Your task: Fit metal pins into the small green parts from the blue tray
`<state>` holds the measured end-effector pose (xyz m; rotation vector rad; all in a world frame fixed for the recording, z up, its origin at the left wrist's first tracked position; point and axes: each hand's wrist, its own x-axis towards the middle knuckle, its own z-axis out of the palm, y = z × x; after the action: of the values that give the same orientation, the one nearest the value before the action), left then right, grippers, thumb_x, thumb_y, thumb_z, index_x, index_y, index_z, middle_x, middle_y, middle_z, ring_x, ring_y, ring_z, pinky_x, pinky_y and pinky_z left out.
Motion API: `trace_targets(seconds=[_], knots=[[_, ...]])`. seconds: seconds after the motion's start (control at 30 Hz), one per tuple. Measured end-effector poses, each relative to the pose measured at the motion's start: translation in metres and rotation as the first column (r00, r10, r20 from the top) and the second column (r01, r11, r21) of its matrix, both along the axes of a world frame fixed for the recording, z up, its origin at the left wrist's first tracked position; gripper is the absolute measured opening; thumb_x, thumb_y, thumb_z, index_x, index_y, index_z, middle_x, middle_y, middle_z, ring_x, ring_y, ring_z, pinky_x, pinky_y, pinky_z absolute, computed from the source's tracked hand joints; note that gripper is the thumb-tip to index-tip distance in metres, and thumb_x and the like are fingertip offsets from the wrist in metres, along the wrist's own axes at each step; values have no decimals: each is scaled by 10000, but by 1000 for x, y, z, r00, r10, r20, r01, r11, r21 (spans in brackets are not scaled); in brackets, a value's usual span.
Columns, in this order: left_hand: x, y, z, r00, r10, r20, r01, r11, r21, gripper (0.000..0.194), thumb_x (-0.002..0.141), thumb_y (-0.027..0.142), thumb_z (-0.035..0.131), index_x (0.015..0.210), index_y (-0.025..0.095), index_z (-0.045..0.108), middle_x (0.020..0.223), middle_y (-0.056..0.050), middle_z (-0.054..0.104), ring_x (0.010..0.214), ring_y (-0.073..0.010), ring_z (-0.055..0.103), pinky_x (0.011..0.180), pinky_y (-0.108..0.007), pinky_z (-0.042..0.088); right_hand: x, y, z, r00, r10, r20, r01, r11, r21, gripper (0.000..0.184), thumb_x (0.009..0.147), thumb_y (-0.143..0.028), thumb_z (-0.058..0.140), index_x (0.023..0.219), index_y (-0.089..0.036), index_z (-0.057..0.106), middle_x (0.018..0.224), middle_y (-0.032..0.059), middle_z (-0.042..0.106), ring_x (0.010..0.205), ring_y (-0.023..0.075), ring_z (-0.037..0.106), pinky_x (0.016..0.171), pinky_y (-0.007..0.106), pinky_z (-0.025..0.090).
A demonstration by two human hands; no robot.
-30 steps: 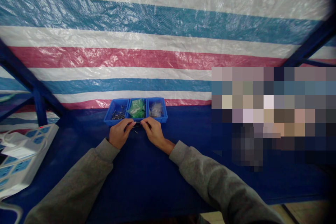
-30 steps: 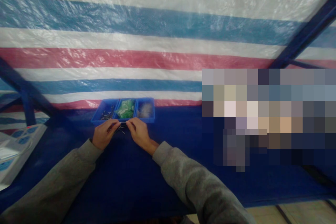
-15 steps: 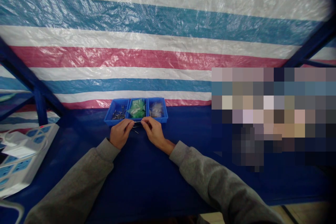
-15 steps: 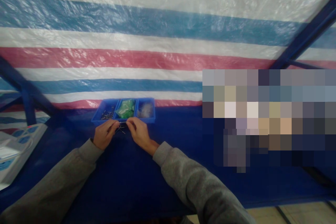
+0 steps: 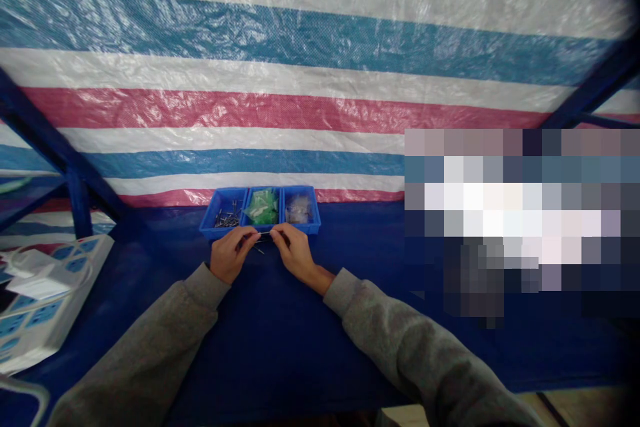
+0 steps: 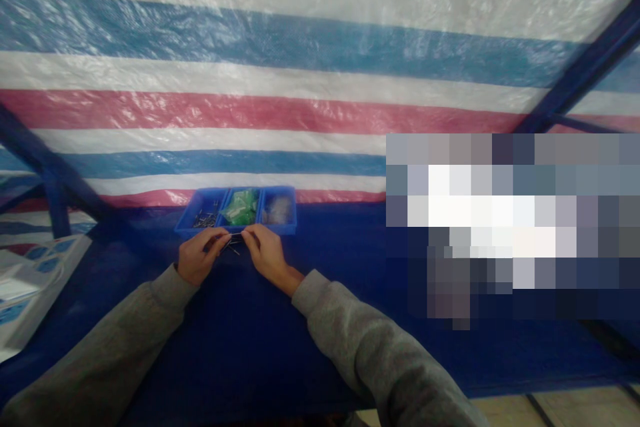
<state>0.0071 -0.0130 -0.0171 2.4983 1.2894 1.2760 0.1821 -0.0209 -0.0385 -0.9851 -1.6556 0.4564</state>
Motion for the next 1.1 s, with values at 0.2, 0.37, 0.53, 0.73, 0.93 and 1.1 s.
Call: trace_targets(seconds=[0.2,0.37,0.53,0.73,0.93,1.1], knots=[[2,-2,2,1000,-13,23,12,999,49,181,849,332,547,864,171,630,758,-6,675,559,-81,589,582,-194,470,0,1,-1,1000,2,-9,-2,1000,1,253,918,-315,417,855,-165,611,748,24,607,672,132,549,646,238,411],[3,-5,5,999,-27,47,24,997,74,178,851,322,541,855,167,628,784,-25,679,627,-103,612,625,-213,490,0,0,0,1000,13,-9,-13,1000,-5,245,912,-309,428,860,-172,624,791,35,628,721,141,568,677,245,428],[5,-10,9,993,-48,108,38,995,92,150,833,274,557,903,158,622,896,-58,690,664,-108,626,620,-220,511,0,0,1,1000,29,-7,-29,1000,0,252,914,-307,421,863,-175,630,795,40,626,739,147,569,699,256,435],[5,-14,11,988,0,152,-12,997,74,113,829,255,539,870,153,567,940,-57,702,541,-68,586,562,-201,503,0,-1,1,1000,24,4,-24,1000,-9,266,920,-314,405,859,-177,625,785,40,621,729,150,563,695,257,432],[4,-13,11,996,38,85,-42,997,57,173,853,279,510,888,158,629,813,-29,694,530,-74,583,550,-194,487,0,-2,2,1000,13,9,-13,1000,-11,276,923,-320,399,851,-177,623,765,36,611,702,145,550,668,249,419],[4,-9,8,999,4,46,-10,991,137,221,866,290,511,1011,176,632,911,-58,699,713,-138,652,707,-264,532,0,-2,2,1000,1,10,-1,1000,-14,281,917,-321,403,844,-176,633,752,33,613,684,142,546,650,249,418]])
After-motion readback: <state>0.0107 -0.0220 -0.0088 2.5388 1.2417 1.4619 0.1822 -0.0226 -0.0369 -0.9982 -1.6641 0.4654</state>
